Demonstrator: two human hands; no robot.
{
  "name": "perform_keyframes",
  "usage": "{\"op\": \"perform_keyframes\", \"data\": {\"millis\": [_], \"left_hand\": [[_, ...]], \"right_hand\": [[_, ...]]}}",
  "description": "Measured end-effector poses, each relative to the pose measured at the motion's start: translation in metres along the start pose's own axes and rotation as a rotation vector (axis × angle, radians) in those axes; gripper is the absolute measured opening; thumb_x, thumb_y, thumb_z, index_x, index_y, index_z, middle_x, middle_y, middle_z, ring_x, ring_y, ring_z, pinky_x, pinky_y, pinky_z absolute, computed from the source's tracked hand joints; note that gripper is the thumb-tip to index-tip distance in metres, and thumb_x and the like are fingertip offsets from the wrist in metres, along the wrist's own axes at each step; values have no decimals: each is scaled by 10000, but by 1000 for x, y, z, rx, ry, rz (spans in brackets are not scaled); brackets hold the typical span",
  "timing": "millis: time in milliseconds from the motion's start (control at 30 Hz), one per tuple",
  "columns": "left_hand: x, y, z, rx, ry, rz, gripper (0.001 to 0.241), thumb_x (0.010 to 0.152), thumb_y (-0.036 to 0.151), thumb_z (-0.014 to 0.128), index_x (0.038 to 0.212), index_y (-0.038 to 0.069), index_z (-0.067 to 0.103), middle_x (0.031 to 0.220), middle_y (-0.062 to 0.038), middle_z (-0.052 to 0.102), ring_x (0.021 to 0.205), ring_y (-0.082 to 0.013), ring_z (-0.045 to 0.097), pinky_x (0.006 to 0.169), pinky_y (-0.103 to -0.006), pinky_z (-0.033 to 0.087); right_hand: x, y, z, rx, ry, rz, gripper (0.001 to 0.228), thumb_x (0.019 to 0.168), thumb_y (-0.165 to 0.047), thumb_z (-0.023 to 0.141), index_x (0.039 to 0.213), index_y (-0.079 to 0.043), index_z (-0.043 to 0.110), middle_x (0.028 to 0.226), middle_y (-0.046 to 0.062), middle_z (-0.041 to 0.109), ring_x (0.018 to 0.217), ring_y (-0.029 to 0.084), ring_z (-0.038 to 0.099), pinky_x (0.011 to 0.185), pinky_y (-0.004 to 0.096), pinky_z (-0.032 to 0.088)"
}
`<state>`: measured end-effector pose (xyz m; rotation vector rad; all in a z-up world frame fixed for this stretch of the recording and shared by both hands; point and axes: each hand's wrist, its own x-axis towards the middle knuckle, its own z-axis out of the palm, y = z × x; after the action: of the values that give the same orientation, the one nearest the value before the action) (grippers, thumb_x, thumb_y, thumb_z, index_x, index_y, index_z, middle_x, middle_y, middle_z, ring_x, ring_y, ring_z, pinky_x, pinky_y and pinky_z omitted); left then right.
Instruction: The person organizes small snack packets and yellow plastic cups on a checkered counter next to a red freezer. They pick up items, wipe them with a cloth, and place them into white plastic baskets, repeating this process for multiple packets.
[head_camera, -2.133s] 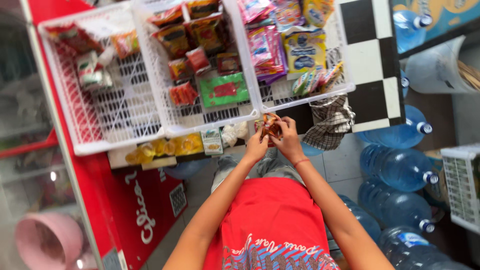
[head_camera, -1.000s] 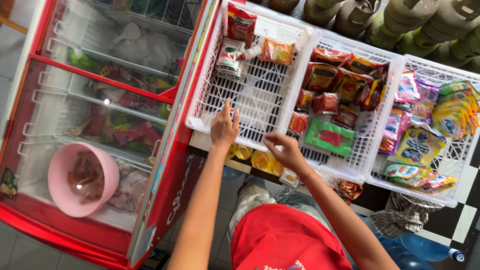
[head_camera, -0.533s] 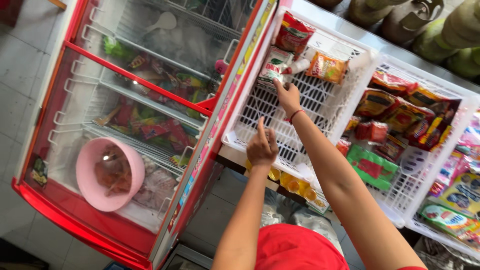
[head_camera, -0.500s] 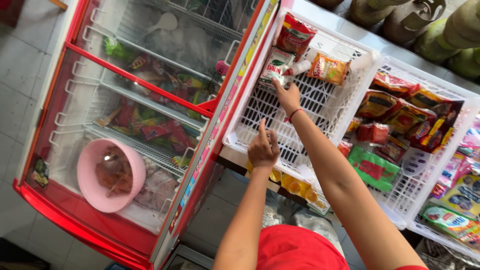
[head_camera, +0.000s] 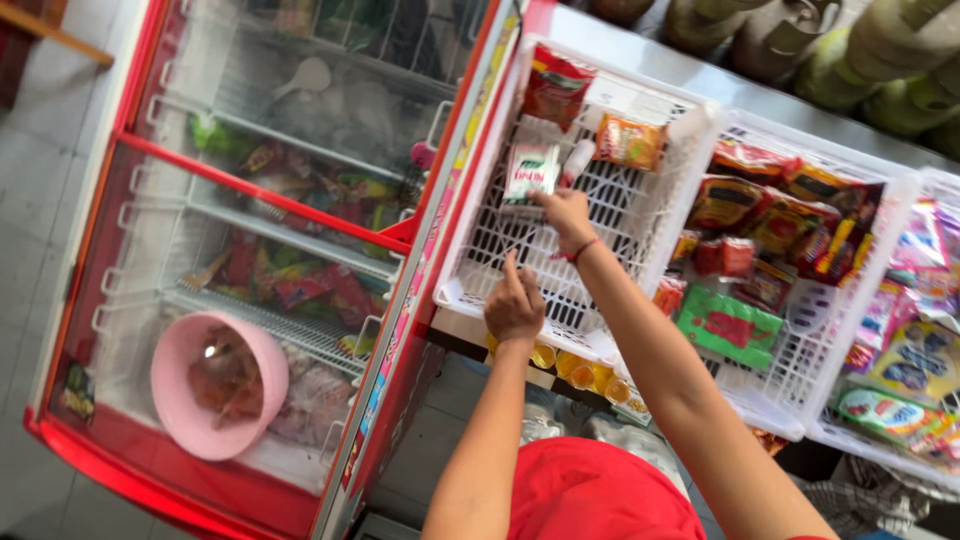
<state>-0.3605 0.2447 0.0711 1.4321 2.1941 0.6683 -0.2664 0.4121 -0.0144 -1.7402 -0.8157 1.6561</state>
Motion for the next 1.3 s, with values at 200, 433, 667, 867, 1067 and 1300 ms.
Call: {"op": "perform_keyframes", "data": {"millis": [200, 433, 667, 867, 1067, 1300], "left_hand": [[0, -2, 1, 23, -3, -5, 333, 1009, 265, 389, 1252, 112, 557, 887, -169, 755, 708, -373, 717, 616, -500, 546], [-3, -4, 0, -57, 55, 58, 192, 965, 238, 436, 1045, 238, 610, 904, -99, 763, 739, -405, 695, 609, -538, 505], [-4, -8, 2, 5, 47, 23, 217, 982, 256, 434, 998, 260, 650, 880, -104, 740, 787, -394, 688, 665, -542, 496], [-15, 26, -12, -435, 191, 335, 271, 1094, 244, 468, 1196, 27, 595, 1172, -173, 681, 1015, -310, 678, 828, -415, 561], [-161, 111, 18, -792, -294, 521, 160, 1065, 106, 473, 1040, 13, 600, 1051, -127, 705, 938, -222, 696, 857, -337, 576], [-336, 145, 108, -345, -874, 821, 576, 981, 227, 658, 1495, 65, 456, 1538, -299, 424, 1424, -466, 422, 1157, -480, 399]], "right_hand": [[-105, 8, -44, 340, -41, 125, 177, 887, -195, 796, 914, -33, 728, 804, 6, 686, 624, 71, 567, 557, 236, 415], [-230, 14, -116, 586, -73, -29, 231, 917, -124, 689, 1106, 6, 710, 981, 34, 763, 792, 73, 689, 698, 228, 524], [-362, 83, -214, 650, -127, -233, 362, 1015, -66, 694, 1314, 126, 629, 1168, 124, 698, 933, 131, 600, 811, 295, 509], [-456, 171, -293, 754, 81, -252, 388, 924, -23, 684, 1295, 74, 626, 1164, 134, 721, 1024, 191, 696, 911, 348, 566], [-474, 249, -356, 716, 223, -172, 334, 943, -50, 672, 1255, 65, 644, 1145, 130, 730, 1008, 201, 713, 900, 369, 582], [-399, 319, -407, 583, 250, -55, 349, 941, -120, 711, 1262, 15, 682, 1142, 68, 724, 994, 138, 676, 872, 287, 534]]}}
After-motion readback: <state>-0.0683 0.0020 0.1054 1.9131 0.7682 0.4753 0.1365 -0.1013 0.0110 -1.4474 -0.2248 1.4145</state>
